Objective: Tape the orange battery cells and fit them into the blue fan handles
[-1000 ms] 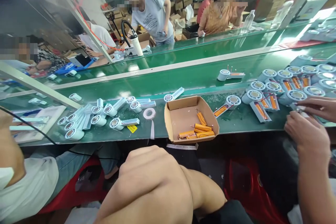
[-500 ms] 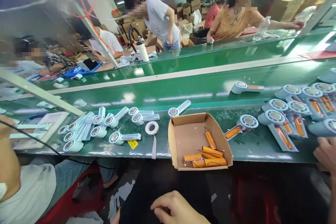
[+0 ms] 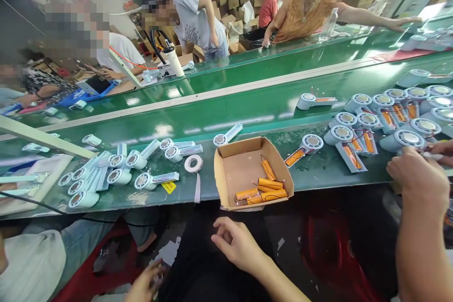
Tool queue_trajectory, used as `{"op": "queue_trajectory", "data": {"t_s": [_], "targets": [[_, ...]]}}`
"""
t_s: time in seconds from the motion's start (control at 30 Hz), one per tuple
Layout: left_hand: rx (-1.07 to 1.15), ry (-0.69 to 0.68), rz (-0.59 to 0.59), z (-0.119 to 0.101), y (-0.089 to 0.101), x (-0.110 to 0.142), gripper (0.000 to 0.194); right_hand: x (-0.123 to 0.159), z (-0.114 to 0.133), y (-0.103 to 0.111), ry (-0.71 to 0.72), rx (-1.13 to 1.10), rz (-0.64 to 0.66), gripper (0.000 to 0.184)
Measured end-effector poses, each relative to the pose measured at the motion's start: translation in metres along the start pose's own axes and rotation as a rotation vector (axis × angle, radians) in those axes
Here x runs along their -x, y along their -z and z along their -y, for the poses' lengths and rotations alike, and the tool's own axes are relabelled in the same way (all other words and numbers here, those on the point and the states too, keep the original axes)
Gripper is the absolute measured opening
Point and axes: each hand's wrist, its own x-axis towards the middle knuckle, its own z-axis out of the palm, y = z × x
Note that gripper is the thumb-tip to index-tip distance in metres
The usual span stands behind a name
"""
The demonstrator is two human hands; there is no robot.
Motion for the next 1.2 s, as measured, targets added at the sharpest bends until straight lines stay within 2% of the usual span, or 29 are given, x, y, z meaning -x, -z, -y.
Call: {"op": "queue_trajectory", "data": {"t_s": [0.07,0.1,0.17,0.2,0.27,0.3,0.37,0.4,0.47,0.57,0.63,0.67,0.77,0.87,0.97,1.0,1.03,1.13,1.17,1.2], "targets": [[0.016,-0.01,-0.185,-0.012,0.034,-0.033,0.034,-0.009,0.007,-0.002,0.013,0.0,0.028,0.036],[0.017,-0.078,-0.28,-0.024,0.052,-0.056,0.035,-0.014,0.011,-0.003,0.031,0.012,0.05,0.04],[-0.029,-0.314,-0.429,-0.056,0.087,-0.109,0.035,-0.022,0.019,-0.003,0.105,0.055,0.097,0.049],[-0.08,-0.433,-0.454,-0.073,0.101,-0.137,0.034,-0.026,0.023,-0.004,0.151,0.078,0.114,0.053],[-0.253,-0.595,-0.346,-0.105,0.119,-0.19,0.033,-0.03,0.026,-0.005,0.227,0.119,0.125,0.057],[-0.343,-0.609,-0.274,-0.117,0.125,-0.211,0.033,-0.031,0.026,-0.005,0.246,0.132,0.121,0.058],[-0.48,-0.608,-0.161,-0.131,0.13,-0.24,0.028,-0.028,0.026,-0.003,0.244,0.127,0.092,0.058],[-0.514,-0.622,-0.133,-0.134,0.131,-0.246,0.024,-0.024,0.026,-0.001,0.222,0.11,0.061,0.058],[-0.505,-0.707,-0.158,-0.138,0.132,-0.242,0.017,-0.018,0.031,0.006,0.142,0.05,-0.052,0.056],[-0.357,-0.89,-0.342,-0.144,0.133,-0.213,0.018,-0.018,0.054,0.019,0.003,-0.035,-0.24,0.043],[-0.242,-1.011,-0.424,-0.149,0.134,-0.195,0.021,-0.027,0.074,0.027,-0.061,-0.044,-0.24,0.054],[-0.186,-1.072,-0.43,-0.151,0.135,-0.189,0.023,-0.034,0.083,0.03,-0.072,-0.034,-0.193,0.055],[-0.061,-1.191,-0.392,-0.15,0.133,-0.187,0.024,-0.051,0.1,0.035,0.023,0.021,0.023,0.033],[-0.071,-1.227,-0.419,-0.139,0.13,-0.198,0.025,-0.053,0.102,0.042,0.185,0.096,0.231,0.041],[-0.113,-1.241,-0.484,-0.13,0.126,-0.205,0.026,-0.049,0.101,0.066,0.251,0.274,0.432,0.043],[-0.103,-1.229,-0.491,-0.129,0.125,-0.205,0.027,-0.051,0.102,0.079,0.21,0.379,0.417,0.04],[-0.082,-1.211,-0.49,-0.13,0.123,-0.205,0.028,-0.055,0.103,0.094,0.123,0.514,0.334,0.036],[-0.027,-1.175,-0.493,-0.141,0.117,-0.204,0.033,-0.076,0.1,0.139,-0.326,0.988,-0.068,0.028],[-0.02,-1.18,-0.499,-0.146,0.115,-0.205,0.035,-0.084,0.096,0.151,-0.471,1.11,-0.132,0.028],[-0.018,-1.19,-0.502,-0.152,0.112,-0.205,0.037,-0.092,0.092,0.161,-0.583,1.19,-0.139,0.029]]}}
